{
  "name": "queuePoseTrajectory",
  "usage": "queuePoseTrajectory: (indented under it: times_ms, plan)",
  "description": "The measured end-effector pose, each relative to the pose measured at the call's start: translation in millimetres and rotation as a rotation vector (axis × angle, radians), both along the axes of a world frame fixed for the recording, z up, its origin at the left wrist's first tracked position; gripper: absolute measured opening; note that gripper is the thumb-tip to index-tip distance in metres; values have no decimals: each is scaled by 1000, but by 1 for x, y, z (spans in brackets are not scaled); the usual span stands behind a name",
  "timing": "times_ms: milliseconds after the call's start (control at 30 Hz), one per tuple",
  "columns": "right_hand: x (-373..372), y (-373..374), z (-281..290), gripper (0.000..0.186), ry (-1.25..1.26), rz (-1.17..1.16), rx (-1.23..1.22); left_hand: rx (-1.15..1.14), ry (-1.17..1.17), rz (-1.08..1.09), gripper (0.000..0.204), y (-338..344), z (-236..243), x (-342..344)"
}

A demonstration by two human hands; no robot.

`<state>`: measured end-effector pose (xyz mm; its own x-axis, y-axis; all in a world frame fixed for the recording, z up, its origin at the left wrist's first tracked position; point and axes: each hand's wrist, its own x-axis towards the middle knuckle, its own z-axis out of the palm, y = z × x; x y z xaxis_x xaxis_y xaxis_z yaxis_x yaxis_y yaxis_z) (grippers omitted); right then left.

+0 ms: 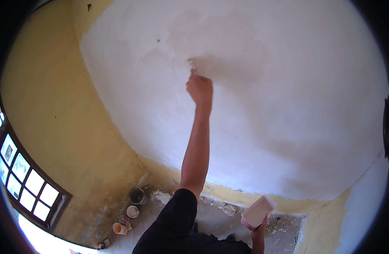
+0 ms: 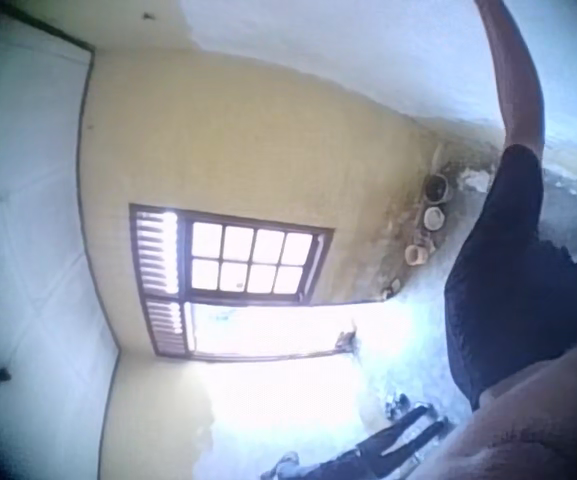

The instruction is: The person applies plaster to a wall using a putty knife, repeatedly loading the tool from a small container held in the other hand and smoothing the mixture across the surface.

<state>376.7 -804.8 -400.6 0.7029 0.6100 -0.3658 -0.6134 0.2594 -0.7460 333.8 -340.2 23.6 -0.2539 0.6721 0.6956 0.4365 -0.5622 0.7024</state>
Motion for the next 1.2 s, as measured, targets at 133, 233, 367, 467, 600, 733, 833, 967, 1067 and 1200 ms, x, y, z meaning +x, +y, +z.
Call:
queuePoseTrajectory:
  times_ms: [133, 233, 367, 467, 600, 733, 833, 967, 1067, 1200]
  plan:
    - [5, -6, -7, 59, -36, 9, 38, 53, 269, -111, 47, -58, 5, 50]
    - [1, -5, -3, 58, 13, -12, 20, 125, 314, -258, 49, -83, -20, 60]
    - [4, -10, -5, 58, -18, -21, 27, 148, 241, -422, 42, -105, -25, 45]
    - [1, -14, 4, 58, -8, -23, -6, 214, 173, -289, 41, -99, -1, 26]
    - [2, -18, 1, 51, 33, -42, 50, 512, 164, -78, 46, -30, 13, 33]
    - [3, -23, -5, 51, 34, -62, 38, 517, 679, 113, 65, 7, -25, 62]
    - [1, -23, 2, 57, 41, -45, 4, 574, 813, -5, 66, -26, -83, 77]
    - [1, -27, 10, 55, 35, -58, -13, 559, 868, -210, 63, -79, -132, 57]
    - [1, -28, 9, 54, 54, -46, 2, 417, 708, -301, 62, -99, -130, 30]
    - [3, -32, 14, 54, 61, -58, 0, 199, 252, -167, 40, -91, -56, -2]
